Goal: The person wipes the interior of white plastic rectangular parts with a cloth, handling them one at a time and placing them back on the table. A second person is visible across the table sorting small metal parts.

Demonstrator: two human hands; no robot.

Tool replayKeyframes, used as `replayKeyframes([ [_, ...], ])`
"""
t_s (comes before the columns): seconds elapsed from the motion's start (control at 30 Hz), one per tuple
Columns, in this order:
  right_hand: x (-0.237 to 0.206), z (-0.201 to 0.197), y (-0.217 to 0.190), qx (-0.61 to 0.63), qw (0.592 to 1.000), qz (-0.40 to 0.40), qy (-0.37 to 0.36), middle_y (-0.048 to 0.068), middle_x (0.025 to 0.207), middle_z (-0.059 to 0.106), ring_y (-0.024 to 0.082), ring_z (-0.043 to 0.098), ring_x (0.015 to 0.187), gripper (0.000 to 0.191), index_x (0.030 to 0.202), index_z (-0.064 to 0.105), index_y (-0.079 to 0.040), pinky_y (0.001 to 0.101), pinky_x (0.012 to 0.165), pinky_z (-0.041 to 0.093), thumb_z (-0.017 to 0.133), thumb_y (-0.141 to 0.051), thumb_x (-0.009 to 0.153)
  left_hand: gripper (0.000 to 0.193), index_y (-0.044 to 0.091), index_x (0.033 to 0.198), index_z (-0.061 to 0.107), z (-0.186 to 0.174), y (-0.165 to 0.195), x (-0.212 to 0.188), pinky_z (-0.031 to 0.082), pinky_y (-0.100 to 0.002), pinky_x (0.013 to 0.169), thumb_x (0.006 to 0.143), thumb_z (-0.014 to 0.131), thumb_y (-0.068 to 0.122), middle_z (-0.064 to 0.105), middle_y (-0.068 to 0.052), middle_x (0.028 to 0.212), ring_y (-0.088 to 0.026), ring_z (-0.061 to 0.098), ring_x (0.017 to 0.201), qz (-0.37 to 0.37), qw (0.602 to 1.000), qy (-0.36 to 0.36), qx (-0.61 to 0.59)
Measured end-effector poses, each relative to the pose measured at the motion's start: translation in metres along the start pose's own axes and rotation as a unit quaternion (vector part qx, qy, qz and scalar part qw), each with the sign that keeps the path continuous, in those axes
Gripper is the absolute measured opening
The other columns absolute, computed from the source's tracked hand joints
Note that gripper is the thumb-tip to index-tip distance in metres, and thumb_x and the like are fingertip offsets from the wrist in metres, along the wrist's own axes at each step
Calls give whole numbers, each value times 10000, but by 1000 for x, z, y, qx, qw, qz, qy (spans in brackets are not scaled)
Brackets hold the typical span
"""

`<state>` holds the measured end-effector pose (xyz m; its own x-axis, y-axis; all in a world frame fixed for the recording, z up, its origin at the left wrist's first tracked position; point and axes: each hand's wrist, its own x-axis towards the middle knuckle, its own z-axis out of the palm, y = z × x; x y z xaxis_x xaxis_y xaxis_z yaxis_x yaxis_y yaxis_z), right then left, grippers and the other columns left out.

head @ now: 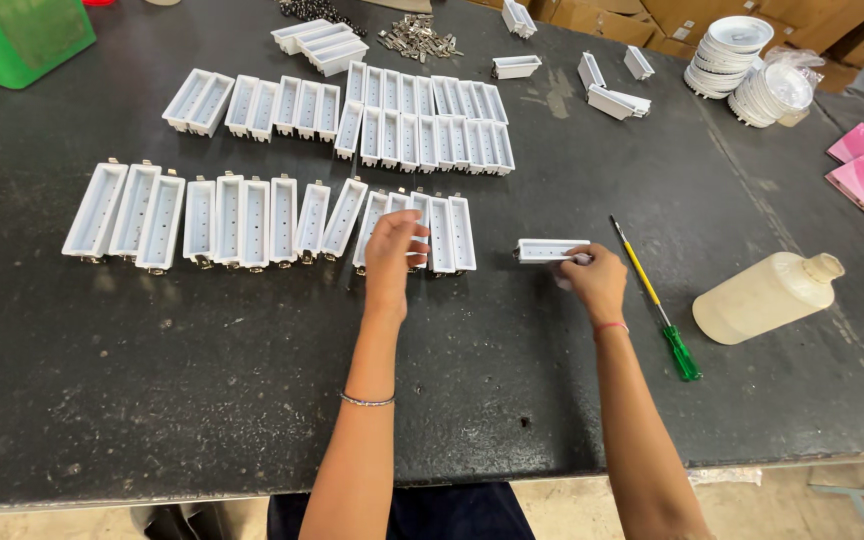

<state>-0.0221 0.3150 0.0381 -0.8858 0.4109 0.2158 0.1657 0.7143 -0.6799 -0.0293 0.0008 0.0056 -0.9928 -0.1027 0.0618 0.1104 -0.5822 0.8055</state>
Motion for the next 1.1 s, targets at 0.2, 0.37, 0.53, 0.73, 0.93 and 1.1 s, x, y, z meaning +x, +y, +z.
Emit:
replayKeyframes([
  [0.2, -20, -8, -9, 324, 934, 34, -146, 115, 946, 761, 189, 737, 822, 297, 1090, 720, 44, 286, 753, 582, 749, -13, 800, 463, 81, 1283, 640, 22, -1, -12, 543, -286, 801, 848, 798, 112, 670, -41, 1162, -138, 630, 986, 72, 973, -136, 172],
  [0.37, -55, 1, -28, 422, 864, 86, -261, 122, 1038, 747, 198, 731, 918, 331, 1161, 694, 47, 305, 830, 597, 717, -28, 839, 493, 61, 1289, 668, 39, 0, -29, 559, -335, 954, 827, 829, 123, 650, -72, 1328, -194, 626, 1179, 99, 955, -231, 158],
  [0.53, -71, 3, -32, 453, 842, 77, -283, 99, 1068, 721, 189, 707, 989, 351, 1189, 668, 54, 309, 878, 580, 713, -45, 855, 386, 32, 1264, 688, 48, -2, -32, 570, -332, 981, 896, 775, 107, 732, -93, 1207, -187, 682, 1161, 44, 958, -256, 123],
  [0.73, -84, -14, -28, 504, 797, 110, -314, 110, 1142, 687, 200, 689, 1042, 390, 1244, 643, 28, 342, 924, 580, 744, -81, 883, 376, 7, 1300, 670, 63, -27, -33, 539, -293, 891, 965, 704, 175, 724, -105, 1117, -153, 662, 1032, 46, 956, -214, 198],
  [0.93, -81, -77, -15, 488, 819, 66, -295, 61, 1150, 733, 167, 724, 1048, 463, 1276, 625, -75, 319, 919, 602, 740, -142, 833, 403, -36, 1273, 680, 62, -61, -30, 520, -241, 844, 1065, 597, 298, 710, -50, 1101, -75, 627, 960, 17, 977, -127, 169],
  [1.1, 0, -205, 35, 298, 935, -188, 38, 21, 1079, 726, 122, 717, 881, 147, 1076, 650, -44, 291, 720, 636, 627, -61, 933, 410, -28, 1262, 666, 54, -59, -24, 554, -261, 710, 1101, 527, 322, 697, -56, 1021, -100, 648, 843, -43, 995, -81, 38],
])
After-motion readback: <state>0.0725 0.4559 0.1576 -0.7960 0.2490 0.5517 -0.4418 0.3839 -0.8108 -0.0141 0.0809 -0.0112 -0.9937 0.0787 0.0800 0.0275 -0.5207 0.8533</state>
